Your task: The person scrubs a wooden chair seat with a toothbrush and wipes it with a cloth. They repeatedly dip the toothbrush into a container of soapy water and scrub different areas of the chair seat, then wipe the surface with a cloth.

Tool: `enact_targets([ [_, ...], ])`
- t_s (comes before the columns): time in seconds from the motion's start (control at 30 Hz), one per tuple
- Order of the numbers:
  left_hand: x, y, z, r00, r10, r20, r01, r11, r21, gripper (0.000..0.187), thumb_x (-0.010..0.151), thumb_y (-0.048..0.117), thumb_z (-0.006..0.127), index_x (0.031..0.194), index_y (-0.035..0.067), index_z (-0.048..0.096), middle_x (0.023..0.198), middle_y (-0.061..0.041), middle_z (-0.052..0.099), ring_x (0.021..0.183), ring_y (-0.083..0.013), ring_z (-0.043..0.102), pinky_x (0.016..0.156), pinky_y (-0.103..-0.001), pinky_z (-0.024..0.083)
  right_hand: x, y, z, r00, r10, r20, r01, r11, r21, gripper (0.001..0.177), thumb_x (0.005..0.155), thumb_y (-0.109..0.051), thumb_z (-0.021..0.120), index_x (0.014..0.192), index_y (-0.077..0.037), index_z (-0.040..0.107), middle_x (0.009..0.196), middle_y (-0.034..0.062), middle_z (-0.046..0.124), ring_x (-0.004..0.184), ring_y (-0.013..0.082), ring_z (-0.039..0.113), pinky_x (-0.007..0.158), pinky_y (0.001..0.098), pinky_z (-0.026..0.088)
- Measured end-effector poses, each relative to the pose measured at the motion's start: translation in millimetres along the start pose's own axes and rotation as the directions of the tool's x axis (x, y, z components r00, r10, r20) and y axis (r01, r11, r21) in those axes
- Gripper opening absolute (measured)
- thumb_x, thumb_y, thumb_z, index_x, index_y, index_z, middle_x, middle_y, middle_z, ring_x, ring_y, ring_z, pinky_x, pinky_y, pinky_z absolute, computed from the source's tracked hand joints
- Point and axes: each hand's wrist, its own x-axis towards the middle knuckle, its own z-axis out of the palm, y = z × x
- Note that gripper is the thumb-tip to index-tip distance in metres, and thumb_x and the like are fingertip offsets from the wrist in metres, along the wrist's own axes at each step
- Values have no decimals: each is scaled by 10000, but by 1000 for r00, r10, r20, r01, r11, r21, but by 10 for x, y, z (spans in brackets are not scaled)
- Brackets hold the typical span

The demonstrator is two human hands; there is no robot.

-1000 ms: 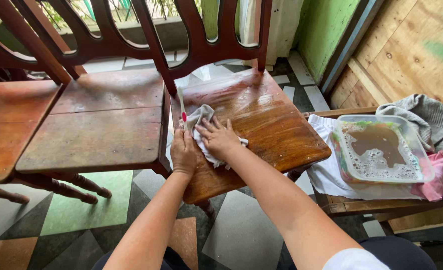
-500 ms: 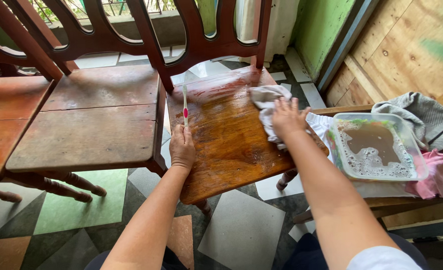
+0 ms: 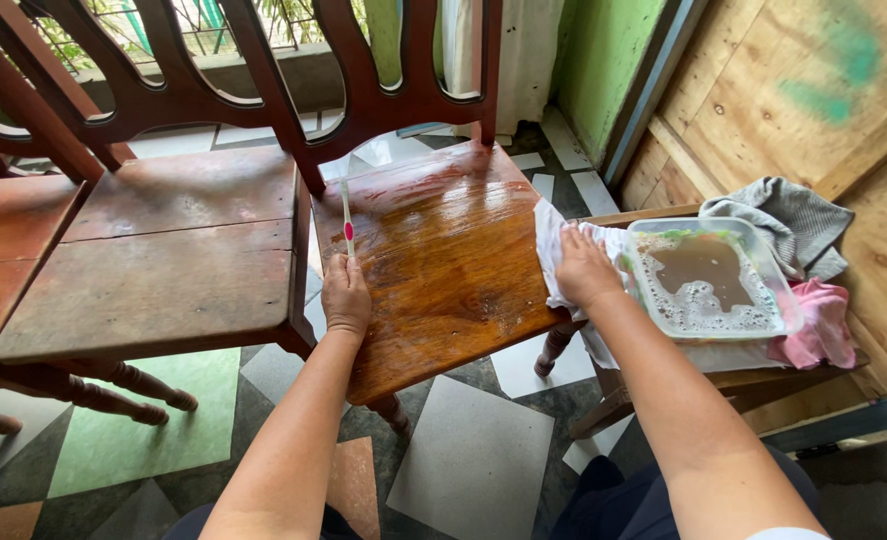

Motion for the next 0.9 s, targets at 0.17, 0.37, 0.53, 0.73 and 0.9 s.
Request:
enact_targets([
  [0.17, 44, -83, 65, 1000, 3, -6, -3, 1000, -29, 245, 1058, 273, 486, 974, 57, 564, 845, -175, 646, 796, -379, 625, 730, -499, 474, -332, -304, -110, 985, -164, 47, 167, 985, -50, 657, 936, -94, 307, 1592, -65, 271, 1677, 132, 223, 1566, 272, 147, 1265, 421, 75],
  [0.37, 210, -205, 60, 982, -96, 161, 129, 969, -212, 274, 1059, 260, 511, 918, 39, 590, 775, -107, 637, 696, -239, 595, 663, -406, 476, -996, -1589, -335, 882, -397, 255, 383, 918, 103, 592, 1047, -267, 297, 1598, -80, 185, 1696, 104, 143, 1575, 226, 45, 1262, 398, -14],
  [0.53, 330, -163, -128, 975, -82, 208, 135, 957, -258, 273, 1046, 241, 528, 894, 38, 630, 736, -39, 652, 660, -117, 597, 628, -304, 490, -1297, -2703, -361, 702, -645, 302, 656, 751, 76, 660, 1059, -355, 382, 1590, -15, 188, 1670, 175, 132, 1561, 296, 64, 1247, 422, 15],
  [0.73, 273, 22, -262, 979, -70, 190, 104, 979, -175, 290, 1034, 264, 546, 890, 25, 626, 742, -102, 666, 675, -210, 619, 657, -373, 498, -1398, -2947, -1, 541, -840, -27, 829, 528, 187, 513, 958, -110, 518, 1461, -204, 547, 1580, 93, 449, 1538, 324, 322, 1281, 467, 200],
  [0.9, 176, -2, -259, 989, -16, 149, 30, 995, -94, 277, 1020, 279, 548, 909, 44, 644, 806, -147, 689, 753, -313, 657, 713, -433, 504, -1349, -2529, 117, 532, -831, -166, 847, 519, 116, 518, 892, -52, 650, 1353, -289, 657, 1452, 2, 603, 1393, 258, 495, 1199, 437, 341],
])
